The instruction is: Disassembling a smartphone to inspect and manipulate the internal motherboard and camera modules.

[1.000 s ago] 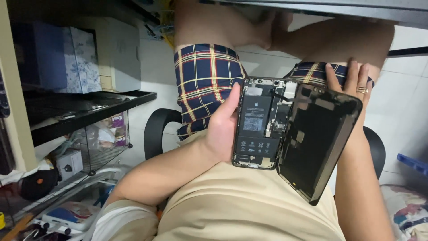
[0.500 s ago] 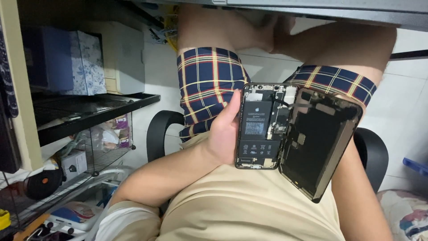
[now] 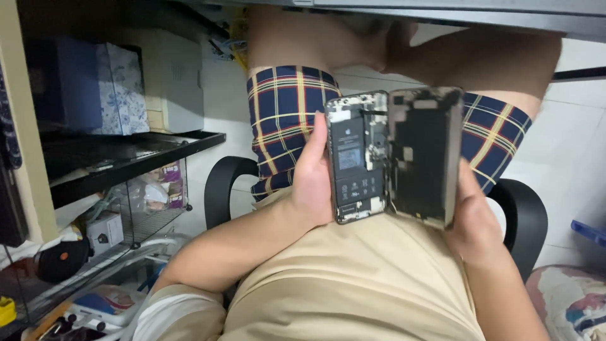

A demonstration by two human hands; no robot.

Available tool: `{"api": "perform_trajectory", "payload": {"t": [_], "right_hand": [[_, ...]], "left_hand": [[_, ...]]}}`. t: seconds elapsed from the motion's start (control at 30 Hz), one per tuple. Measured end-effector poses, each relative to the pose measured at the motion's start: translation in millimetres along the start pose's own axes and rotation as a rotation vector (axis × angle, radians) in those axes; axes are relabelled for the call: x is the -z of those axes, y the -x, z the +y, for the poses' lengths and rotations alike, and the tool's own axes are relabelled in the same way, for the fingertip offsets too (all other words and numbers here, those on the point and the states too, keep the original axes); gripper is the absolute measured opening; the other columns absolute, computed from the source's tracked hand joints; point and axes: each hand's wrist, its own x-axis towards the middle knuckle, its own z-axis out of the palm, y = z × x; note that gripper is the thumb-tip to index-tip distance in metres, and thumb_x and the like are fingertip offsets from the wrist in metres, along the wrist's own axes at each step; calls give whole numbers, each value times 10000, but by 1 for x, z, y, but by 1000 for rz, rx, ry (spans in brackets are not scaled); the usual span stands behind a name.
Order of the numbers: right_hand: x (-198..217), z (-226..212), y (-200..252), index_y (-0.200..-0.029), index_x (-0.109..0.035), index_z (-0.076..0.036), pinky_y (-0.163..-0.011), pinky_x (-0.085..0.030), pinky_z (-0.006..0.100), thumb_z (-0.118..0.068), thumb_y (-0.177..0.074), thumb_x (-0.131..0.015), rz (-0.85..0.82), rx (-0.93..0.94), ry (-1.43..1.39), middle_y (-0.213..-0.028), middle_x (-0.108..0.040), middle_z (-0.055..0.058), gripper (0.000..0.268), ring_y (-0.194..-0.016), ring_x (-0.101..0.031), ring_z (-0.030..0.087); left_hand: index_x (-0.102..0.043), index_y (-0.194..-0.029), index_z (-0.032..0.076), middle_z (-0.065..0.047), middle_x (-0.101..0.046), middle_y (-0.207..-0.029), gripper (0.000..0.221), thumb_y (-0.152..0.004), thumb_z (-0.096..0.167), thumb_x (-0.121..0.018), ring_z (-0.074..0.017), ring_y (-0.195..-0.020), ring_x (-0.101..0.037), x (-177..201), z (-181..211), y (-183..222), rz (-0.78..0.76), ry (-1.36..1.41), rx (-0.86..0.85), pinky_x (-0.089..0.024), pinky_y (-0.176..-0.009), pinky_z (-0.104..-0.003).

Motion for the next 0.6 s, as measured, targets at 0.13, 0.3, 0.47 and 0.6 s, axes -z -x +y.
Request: {"api": "perform_trajectory", "payload": {"t": [0.13, 0.3, 0.47, 0.6], "right_hand": [[-17, -21, 7, -1682, -239, 53, -1305, -337, 435, -560, -1066, -406, 2, -107, 187, -1702, -384, 184, 885, -1561, -391, 250], [-29, -30, 10, -1696, -163, 38, -1383, -87, 412, -224, -1107, -378, -110, -100, 438, -1808, -181, 154, 680, -1684, -132, 237], [-41, -38, 11, -1685, -244, -9, -1358, -211, 469, -249, -1040, -567, -153, -31, 629, -1770, -291, 204, 761, -1662, -275, 325], [-58, -51, 5, -1681, -310, -99, -1319, -340, 488, -210, -972, -737, -141, 72, 753, -1670, -395, 247, 835, -1605, -433, 392]], "left_hand": [[-659, -1434, 23, -190, -752, -1262, 751, -1139, 681, -448, -342, -1127, -745, 6, -7, -3, -4, -35, -72, -612, -980, -492], [-514, -1572, -23, -249, -611, -1531, 869, -1043, 645, -346, -369, -1437, -591, -7, -15, -1, 228, -394, -128, -494, -1234, -508], [-464, -1570, 11, -180, -513, -1611, 785, -1134, 619, -229, -266, -1541, -455, -11, -14, 10, 112, -1046, -460, -351, -1327, -407], [-439, -1543, 25, -123, -588, -1409, 844, -1135, 751, -297, -219, -1325, -643, -27, -16, 19, -74, -1093, -647, -543, -1234, -421]]}}
